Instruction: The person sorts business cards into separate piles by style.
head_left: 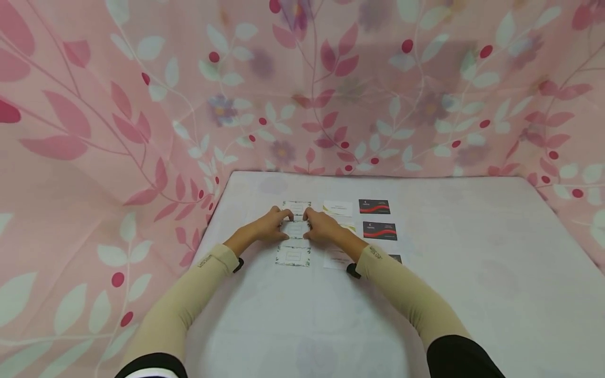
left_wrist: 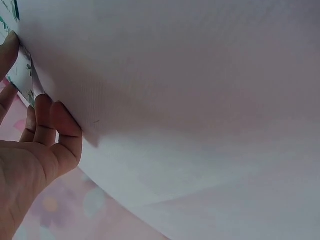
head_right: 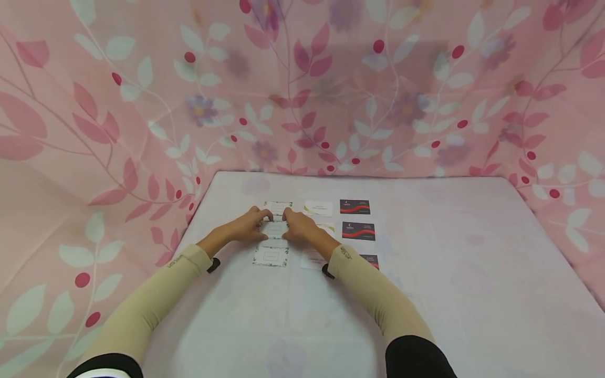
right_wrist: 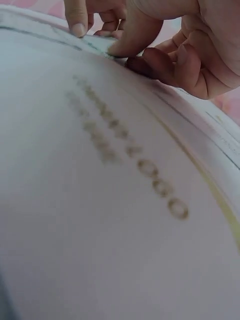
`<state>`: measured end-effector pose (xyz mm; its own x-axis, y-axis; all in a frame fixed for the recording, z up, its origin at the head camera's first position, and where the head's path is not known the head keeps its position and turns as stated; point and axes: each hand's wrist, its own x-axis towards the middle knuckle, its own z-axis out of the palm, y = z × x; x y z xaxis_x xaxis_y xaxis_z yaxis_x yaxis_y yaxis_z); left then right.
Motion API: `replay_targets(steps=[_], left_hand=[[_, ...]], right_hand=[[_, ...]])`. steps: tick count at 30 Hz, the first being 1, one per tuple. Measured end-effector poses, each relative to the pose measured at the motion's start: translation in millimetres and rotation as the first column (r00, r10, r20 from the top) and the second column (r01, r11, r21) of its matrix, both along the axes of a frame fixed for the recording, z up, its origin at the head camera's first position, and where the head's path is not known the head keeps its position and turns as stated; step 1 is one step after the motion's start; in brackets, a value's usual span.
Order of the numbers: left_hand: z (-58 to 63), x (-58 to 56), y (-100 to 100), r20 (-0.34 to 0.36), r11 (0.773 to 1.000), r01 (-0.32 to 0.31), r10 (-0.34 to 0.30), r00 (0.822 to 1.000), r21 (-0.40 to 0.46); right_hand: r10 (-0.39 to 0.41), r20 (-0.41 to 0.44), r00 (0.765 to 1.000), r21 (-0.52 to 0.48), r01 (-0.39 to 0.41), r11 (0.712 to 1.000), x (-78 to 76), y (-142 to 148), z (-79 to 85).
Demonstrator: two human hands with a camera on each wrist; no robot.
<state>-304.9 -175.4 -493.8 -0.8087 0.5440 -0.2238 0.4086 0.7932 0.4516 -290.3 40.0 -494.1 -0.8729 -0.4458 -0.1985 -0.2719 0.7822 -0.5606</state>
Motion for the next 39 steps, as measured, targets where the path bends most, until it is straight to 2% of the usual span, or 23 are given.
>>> replay_targets(steps=[8, 14, 20, 25, 30, 32, 34, 37, 39], left_hand=[[-8.5, 6.1, -3, -0.043, 0.999, 0.035, -0.034, 0.998, 0.025], [-11.6, 8.6, -9, -0.027, 0.997, 0.040, -0.038, 0.999, 0.065], [-8.0, 4.7, -17, -0.080, 0.994, 0.011, -0.003, 0.997, 0.109], [-2.3, 1.7, -20, -0.123, 0.988, 0.026, -0.007, 0.992, 0.149], [2.8, 0.7, -21, -0.157, 0.981, 0.009, 0.022, 0.987, 0.193], [3.0, -0.7, -23, -0.169, 0.978, 0.003, 0.033, 0.985, 0.208], [3.1, -3.2, -24, -0.180, 0.976, 0.008, 0.032, 0.983, 0.219], [4.1, -8.9, -24, -0.193, 0.973, 0.031, 0.015, 0.981, 0.229], [5.5, -12.3, -22, -0.196, 0.973, 0.045, 0.001, 0.981, 0.228]], right_hand=[[-0.017, 0.046, 0.999, -0.119, 0.022, 0.993, 3.4, 2, -8.2], [-0.060, 0.114, 0.992, -0.208, 0.083, 0.975, 4.2, 6, -8.5], [-0.070, 0.171, 0.983, -0.341, 0.126, 0.932, -5.7, 7, -1.3], [-0.063, 0.253, 0.965, -0.404, 0.164, 0.900, -12.7, 12, -1.9], [-0.064, 0.285, 0.956, -0.454, 0.194, 0.870, -16.5, 14, -3.1], [-0.064, 0.282, 0.957, -0.471, 0.197, 0.860, -17.0, 14, -2.6], [-0.069, 0.252, 0.965, -0.468, 0.184, 0.865, -16.6, 15, -2.2], [-0.095, 0.128, 0.987, -0.420, 0.141, 0.896, -15.3, 15, -0.2], [-0.113, 0.035, 0.993, -0.363, 0.119, 0.924, -14.4, 15, 0.7]])
